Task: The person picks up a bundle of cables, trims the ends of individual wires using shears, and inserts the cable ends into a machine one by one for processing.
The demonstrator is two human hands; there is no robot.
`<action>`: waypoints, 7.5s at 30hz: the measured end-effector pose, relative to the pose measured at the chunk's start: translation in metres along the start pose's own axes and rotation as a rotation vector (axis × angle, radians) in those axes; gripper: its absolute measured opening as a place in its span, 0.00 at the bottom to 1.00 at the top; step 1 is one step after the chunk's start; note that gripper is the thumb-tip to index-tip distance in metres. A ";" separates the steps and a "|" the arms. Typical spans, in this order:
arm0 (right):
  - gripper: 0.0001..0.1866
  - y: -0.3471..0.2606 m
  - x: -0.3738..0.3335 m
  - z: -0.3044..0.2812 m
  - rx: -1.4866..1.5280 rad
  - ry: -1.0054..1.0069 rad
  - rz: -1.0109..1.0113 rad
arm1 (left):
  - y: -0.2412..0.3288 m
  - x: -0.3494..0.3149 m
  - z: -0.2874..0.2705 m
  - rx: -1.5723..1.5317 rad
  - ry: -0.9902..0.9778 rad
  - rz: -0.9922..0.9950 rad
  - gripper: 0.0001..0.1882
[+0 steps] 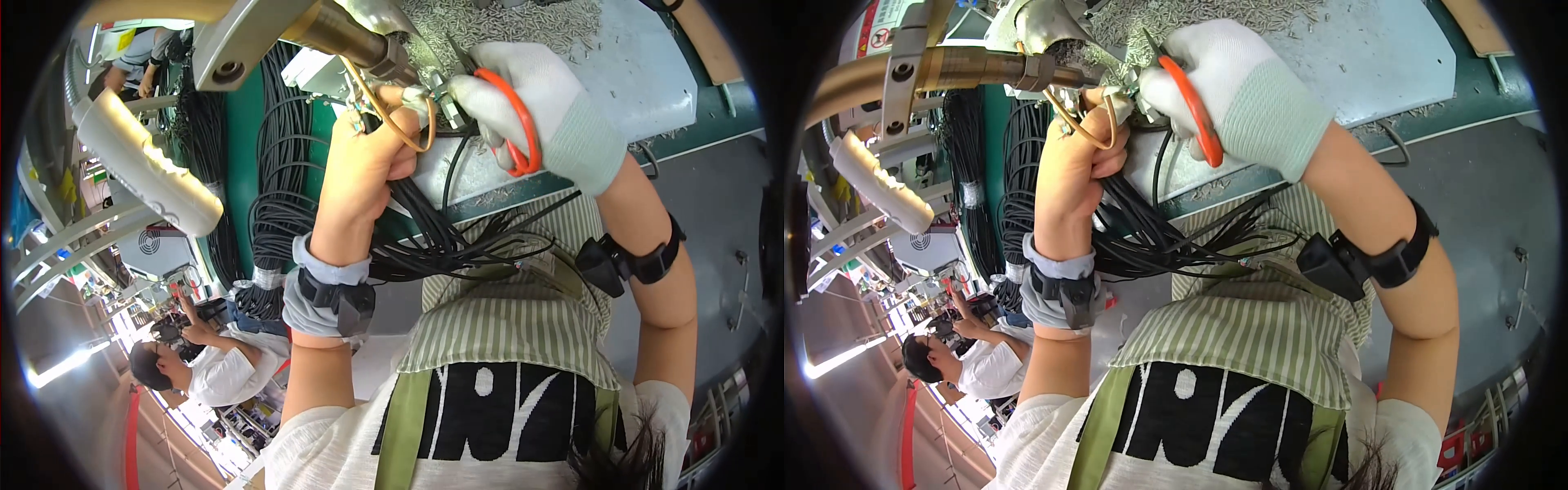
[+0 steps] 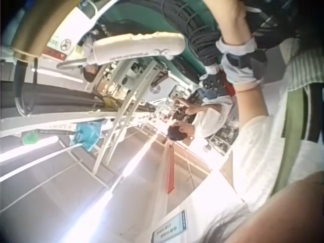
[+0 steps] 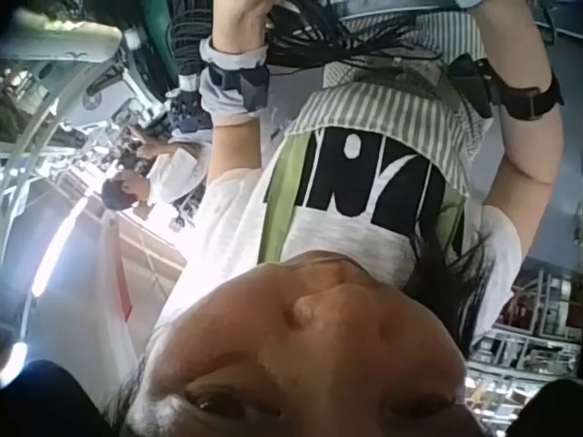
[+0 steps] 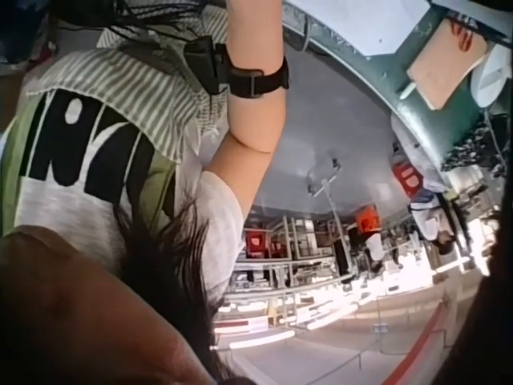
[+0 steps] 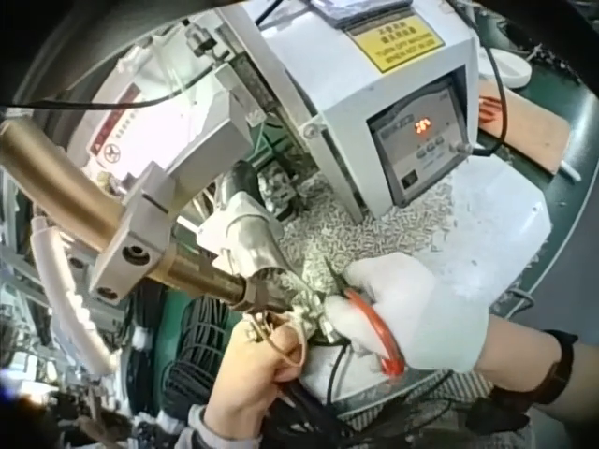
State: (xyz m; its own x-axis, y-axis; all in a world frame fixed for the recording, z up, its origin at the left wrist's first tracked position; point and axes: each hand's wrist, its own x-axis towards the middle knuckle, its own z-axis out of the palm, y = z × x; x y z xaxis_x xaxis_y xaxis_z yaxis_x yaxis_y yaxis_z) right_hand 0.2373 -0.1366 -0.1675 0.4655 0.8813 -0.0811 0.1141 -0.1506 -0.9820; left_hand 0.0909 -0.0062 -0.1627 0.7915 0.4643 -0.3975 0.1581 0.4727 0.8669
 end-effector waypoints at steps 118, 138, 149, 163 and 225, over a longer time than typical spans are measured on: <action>0.08 -0.014 -0.101 0.003 -0.179 -0.058 -0.104 | -0.022 -0.070 0.049 0.507 0.063 0.269 0.07; 0.16 -0.004 0.009 -0.010 0.085 -0.205 -0.032 | 0.007 0.006 0.001 0.180 0.084 -0.014 0.05; 0.11 0.006 0.008 -0.008 0.166 -0.307 0.022 | 0.014 -0.012 0.007 0.681 0.104 0.183 0.11; 0.12 -0.002 0.008 -0.009 0.420 -0.351 0.203 | 0.011 -0.014 0.011 0.693 0.170 0.179 0.14; 0.14 -0.029 -0.091 -0.043 0.563 -0.517 0.374 | -0.001 -0.072 0.047 0.595 -0.712 0.359 0.18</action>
State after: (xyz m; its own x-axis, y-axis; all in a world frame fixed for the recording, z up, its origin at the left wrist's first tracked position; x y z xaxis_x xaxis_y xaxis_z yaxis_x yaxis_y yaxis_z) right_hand 0.2297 -0.2317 -0.1247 -0.0896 0.9324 -0.3501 -0.4851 -0.3478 -0.8023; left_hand 0.0614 -0.0755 -0.1206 0.9894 -0.1439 0.0218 -0.0437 -0.1510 0.9876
